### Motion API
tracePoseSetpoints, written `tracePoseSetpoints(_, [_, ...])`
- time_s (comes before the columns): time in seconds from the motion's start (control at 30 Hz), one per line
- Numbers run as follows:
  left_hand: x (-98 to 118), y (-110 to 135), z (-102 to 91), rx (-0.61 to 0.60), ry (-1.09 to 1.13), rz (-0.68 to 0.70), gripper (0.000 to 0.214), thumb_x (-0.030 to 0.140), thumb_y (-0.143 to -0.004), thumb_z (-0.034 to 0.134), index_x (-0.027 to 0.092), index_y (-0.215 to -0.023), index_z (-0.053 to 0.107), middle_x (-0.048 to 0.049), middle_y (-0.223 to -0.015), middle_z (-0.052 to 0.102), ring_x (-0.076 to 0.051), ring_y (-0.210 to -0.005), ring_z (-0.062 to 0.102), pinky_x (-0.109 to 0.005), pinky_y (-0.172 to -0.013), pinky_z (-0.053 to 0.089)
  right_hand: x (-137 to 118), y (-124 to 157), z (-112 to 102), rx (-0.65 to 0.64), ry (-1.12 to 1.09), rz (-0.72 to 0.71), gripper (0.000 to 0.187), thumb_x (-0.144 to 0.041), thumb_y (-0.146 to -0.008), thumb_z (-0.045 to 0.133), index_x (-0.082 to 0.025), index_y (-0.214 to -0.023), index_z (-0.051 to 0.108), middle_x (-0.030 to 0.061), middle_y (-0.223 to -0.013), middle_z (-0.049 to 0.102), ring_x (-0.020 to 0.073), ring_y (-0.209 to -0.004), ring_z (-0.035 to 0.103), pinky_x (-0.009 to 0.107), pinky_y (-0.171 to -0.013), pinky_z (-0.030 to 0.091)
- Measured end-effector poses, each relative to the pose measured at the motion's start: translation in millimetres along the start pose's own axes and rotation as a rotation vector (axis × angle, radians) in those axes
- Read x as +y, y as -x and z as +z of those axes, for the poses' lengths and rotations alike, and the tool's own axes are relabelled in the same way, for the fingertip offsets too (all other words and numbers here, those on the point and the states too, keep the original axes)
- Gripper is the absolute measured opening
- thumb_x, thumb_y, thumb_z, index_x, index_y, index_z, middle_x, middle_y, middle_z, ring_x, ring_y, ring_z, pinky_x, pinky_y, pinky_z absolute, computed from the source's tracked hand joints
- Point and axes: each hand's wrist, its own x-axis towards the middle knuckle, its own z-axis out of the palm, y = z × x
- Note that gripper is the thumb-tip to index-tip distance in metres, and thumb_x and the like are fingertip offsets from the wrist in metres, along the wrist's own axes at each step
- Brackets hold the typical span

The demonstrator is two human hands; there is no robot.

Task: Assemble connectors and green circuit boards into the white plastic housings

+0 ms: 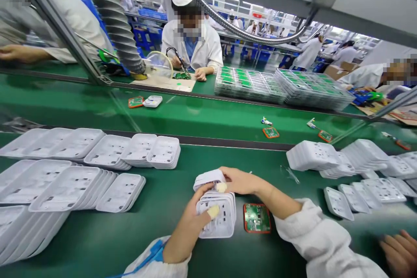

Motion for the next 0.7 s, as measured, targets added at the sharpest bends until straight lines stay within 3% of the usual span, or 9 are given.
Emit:
tracePoseSetpoints(0.13, [-4,8,-0.1,0.016,0.038,0.043,0.072,0.032,-0.060,0.071,0.023,-0.125,0.040,-0.0091,-0.113,0.057,-0.024,-0.091,0.060,-0.032,-0.076,0.047,10,-10,9,0.109,0.019,0.105,0.028,-0.040,-0.075,0.057,-0.019,-0.093,0.053,0.0014,-0.089,0.058,0.0132,-0.075,0.053,0.026,-0.065,0.044])
tracePoseSetpoints(0.33, [-15,26,-20.3,-0.035,-0.010,0.059,0.051,0.028,-0.065,0.068,0.018,-0.111,0.047,-0.0039,-0.087,0.060,-0.014,-0.072,0.057,-0.025,-0.066,0.044,14,-34,2,0.219,-0.044,0.149,0.033,-0.040,-0.077,0.054,-0.018,-0.101,0.051,0.0035,-0.091,0.059,0.0142,-0.074,0.055,0.029,-0.064,0.046])
tracePoseSetpoints(0.47, [-21,42,-32.1,0.049,0.034,0.078,0.047,0.026,-0.065,0.067,0.017,-0.107,0.047,-0.0031,-0.084,0.059,-0.012,-0.069,0.055,-0.023,-0.063,0.042,-17,-55,-9,0.127,-0.133,0.088,0.042,-0.042,-0.078,0.053,-0.018,-0.112,0.045,0.0059,-0.101,0.059,0.0146,-0.078,0.055,0.027,-0.063,0.046])
tracePoseSetpoints(0.7, [-17,62,-53.0,0.152,0.096,0.129,0.044,0.023,-0.067,0.064,0.019,-0.107,0.047,-0.0027,-0.085,0.058,-0.012,-0.069,0.054,-0.023,-0.063,0.041,-88,-96,-17,-0.022,-0.071,-0.043,0.045,-0.043,-0.077,0.057,-0.022,-0.115,0.047,0.0036,-0.108,0.058,0.0134,-0.083,0.054,0.024,-0.067,0.043])
